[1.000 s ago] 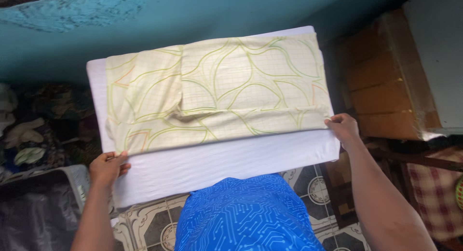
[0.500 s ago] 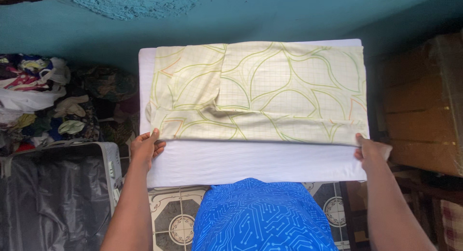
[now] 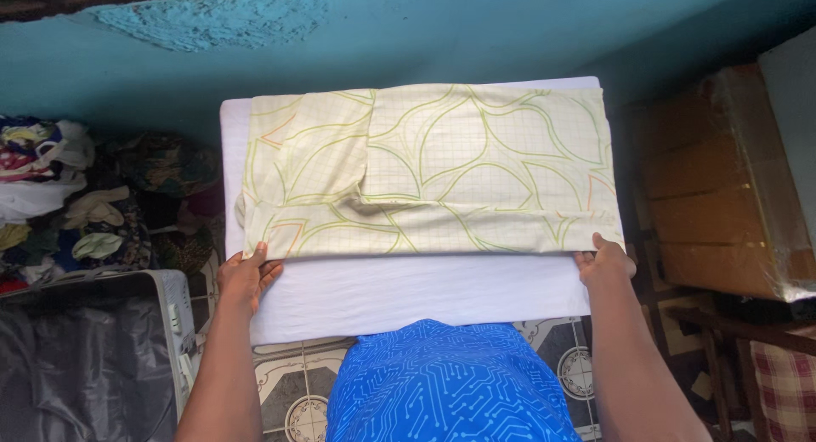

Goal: The person spreads a shirt on a flat surface, smooths it by hand, and folds it.

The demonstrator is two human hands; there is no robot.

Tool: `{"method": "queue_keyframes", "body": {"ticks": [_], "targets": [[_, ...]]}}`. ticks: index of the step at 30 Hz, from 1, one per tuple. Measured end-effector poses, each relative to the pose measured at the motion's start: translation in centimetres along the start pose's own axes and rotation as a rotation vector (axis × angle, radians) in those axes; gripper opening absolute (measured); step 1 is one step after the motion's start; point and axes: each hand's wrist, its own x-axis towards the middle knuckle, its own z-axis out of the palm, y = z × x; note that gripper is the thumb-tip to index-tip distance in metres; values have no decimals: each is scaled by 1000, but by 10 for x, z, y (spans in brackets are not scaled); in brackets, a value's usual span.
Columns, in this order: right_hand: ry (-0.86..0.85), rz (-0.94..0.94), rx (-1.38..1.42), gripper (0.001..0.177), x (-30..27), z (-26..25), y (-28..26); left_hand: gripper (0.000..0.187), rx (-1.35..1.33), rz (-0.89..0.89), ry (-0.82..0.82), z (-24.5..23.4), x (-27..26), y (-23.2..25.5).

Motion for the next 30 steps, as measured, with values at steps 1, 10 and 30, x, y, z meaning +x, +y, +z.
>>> {"method": "queue_keyframes", "body": {"ticks": [1, 10, 30], "targets": [[-8, 16, -76, 44, 5, -3, 1, 51, -1, -1, 6, -3, -1, -1], [-181, -56, -46, 36, 18, -42, 10, 31, 69, 154, 23, -25, 4, -20], [28, -980, -1114, 38, -63, -101, -9, 45, 1020, 640, 522, -15, -97, -32]]}}
